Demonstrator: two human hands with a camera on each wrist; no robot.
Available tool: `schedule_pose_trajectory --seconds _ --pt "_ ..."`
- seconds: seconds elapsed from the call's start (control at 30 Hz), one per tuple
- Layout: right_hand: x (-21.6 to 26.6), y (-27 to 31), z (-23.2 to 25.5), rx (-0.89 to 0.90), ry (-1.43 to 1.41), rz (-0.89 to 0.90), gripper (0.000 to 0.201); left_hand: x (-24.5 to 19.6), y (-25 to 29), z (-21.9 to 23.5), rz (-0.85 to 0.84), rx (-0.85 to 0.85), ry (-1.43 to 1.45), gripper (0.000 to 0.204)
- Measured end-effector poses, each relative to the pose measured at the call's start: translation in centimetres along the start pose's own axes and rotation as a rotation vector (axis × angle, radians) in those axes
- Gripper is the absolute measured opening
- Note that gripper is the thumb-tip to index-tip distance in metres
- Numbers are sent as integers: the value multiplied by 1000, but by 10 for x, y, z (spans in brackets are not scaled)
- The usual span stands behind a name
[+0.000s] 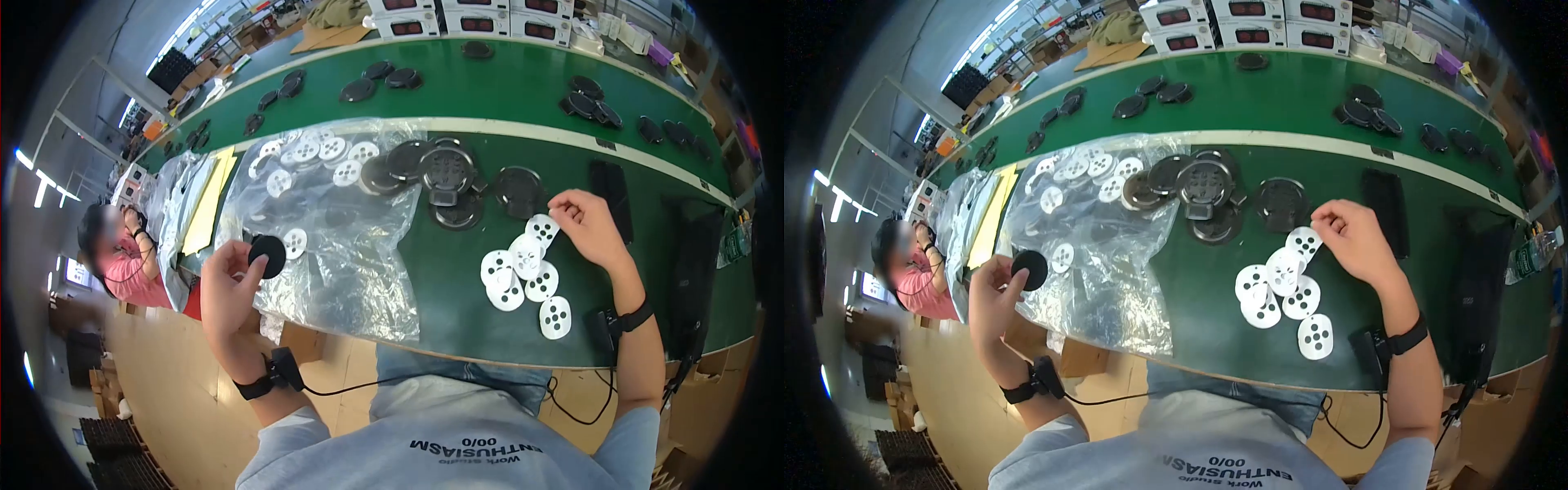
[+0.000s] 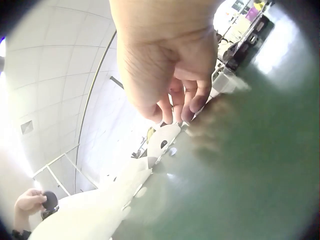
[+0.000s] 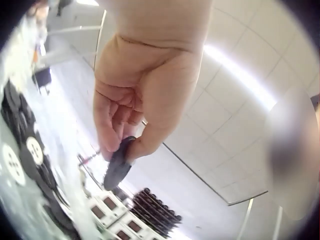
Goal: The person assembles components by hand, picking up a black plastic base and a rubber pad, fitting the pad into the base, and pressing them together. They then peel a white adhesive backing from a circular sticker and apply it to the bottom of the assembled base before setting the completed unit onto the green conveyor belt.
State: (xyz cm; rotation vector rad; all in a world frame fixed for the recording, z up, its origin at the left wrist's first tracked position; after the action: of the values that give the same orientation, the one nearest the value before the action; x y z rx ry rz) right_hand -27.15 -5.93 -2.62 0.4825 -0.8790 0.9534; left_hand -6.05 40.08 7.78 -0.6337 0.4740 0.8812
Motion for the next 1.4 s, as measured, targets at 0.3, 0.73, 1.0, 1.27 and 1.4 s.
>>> schedule_pose_trajectory --seconds 0.3,0.73,1.0,1.27,1.4 --pt "78 25 -13 133 -557 -3 21 -111 -62 -178 -75 437 1084 14" --pt "44 18 -32 -371 -55 526 24 -114 -53 -253 35 674 1359 38" --pt "51 23 -26 -333 30 414 37 -121 -40 -259 -87 383 1280 34" --pt "49 22 -36 -256 -120 361 21 -113 -31 -271 -153 429 1274 22" --pt "42 21 -42 -217 -246 285 18 -108 -33 -276 -216 394 1215 18"
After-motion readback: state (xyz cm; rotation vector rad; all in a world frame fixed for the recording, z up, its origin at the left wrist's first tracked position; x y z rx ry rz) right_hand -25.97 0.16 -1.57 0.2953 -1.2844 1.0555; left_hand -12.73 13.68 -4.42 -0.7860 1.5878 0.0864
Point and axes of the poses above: each hand's wrist, its own y-axis away from the middle knuckle, its own z-axis out of the back of the hand, x = y × z, the point moved 1 cm from there along -y, towards the middle knuckle, and after that the axes turned 10 degrees about -z, right-handed, at the moved point
